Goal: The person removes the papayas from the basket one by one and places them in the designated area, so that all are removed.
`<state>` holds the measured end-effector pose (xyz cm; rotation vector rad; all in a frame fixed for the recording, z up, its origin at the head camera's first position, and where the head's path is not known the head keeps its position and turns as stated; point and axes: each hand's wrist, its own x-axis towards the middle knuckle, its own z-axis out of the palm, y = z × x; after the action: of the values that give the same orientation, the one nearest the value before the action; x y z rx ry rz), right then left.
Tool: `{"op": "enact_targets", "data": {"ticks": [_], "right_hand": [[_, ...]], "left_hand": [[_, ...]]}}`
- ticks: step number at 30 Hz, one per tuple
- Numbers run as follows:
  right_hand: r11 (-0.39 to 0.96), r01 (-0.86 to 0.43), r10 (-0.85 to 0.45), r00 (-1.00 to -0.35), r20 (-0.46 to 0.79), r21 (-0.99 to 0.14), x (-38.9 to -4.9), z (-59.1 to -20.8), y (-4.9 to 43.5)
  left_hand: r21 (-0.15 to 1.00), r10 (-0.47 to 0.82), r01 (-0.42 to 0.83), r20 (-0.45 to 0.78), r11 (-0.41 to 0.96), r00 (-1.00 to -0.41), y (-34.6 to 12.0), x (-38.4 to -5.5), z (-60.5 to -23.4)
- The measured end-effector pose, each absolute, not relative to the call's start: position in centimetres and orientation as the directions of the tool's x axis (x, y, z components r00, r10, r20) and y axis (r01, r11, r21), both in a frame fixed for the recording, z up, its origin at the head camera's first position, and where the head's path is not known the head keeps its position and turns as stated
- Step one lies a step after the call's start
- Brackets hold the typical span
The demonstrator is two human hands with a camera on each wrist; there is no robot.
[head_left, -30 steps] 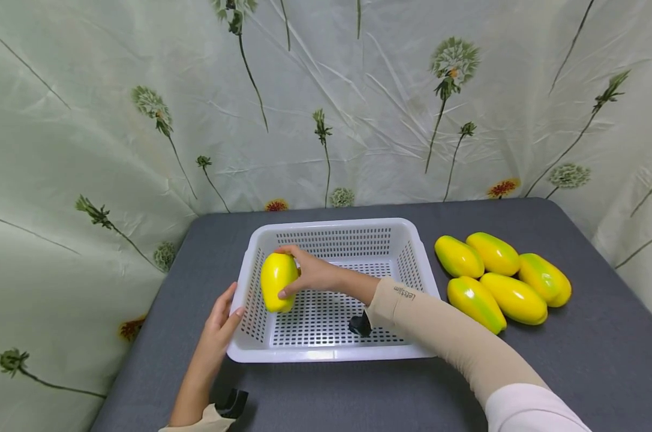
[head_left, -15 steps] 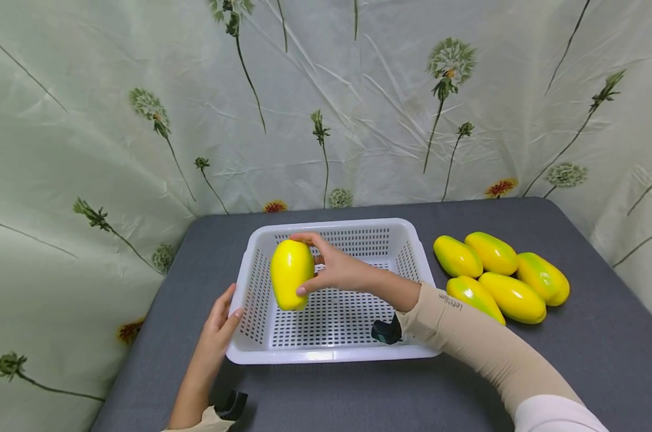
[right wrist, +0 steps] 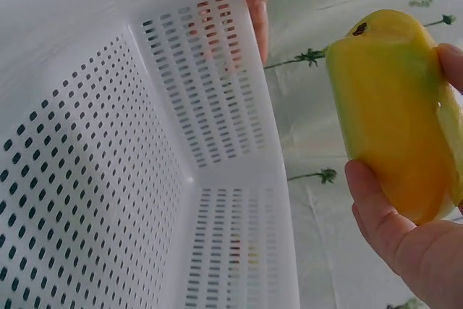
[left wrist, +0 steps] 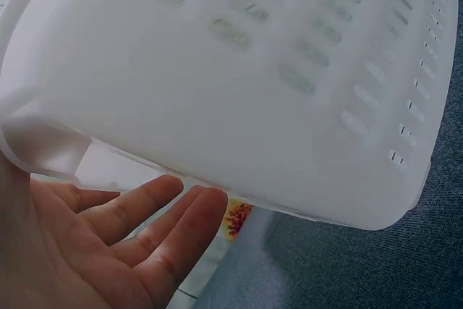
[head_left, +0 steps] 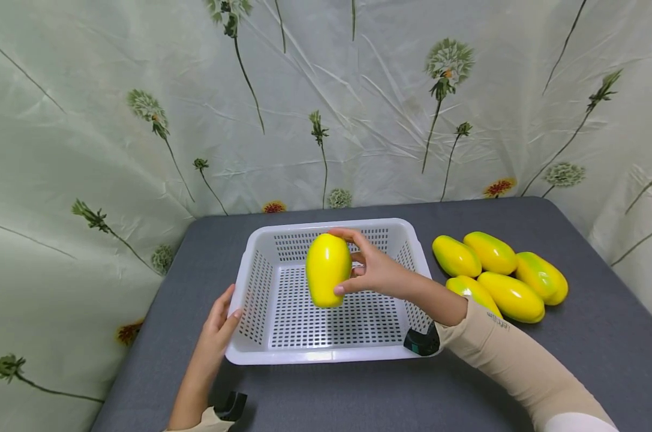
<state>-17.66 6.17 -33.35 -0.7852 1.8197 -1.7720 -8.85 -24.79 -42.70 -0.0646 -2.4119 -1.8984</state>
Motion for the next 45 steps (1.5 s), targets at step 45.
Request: {"op": "enact_targets", "data": {"ticks": [45], "right_hand": [[0.049,-0.175,-0.237,-0.959,0.158,-0.983,-12.3,-36.8,22.1]], "left_hand": [[0.971,-0.010,0.068,0.072,0.227,-0.997,-24.7,-8.8,-42.5]]}}
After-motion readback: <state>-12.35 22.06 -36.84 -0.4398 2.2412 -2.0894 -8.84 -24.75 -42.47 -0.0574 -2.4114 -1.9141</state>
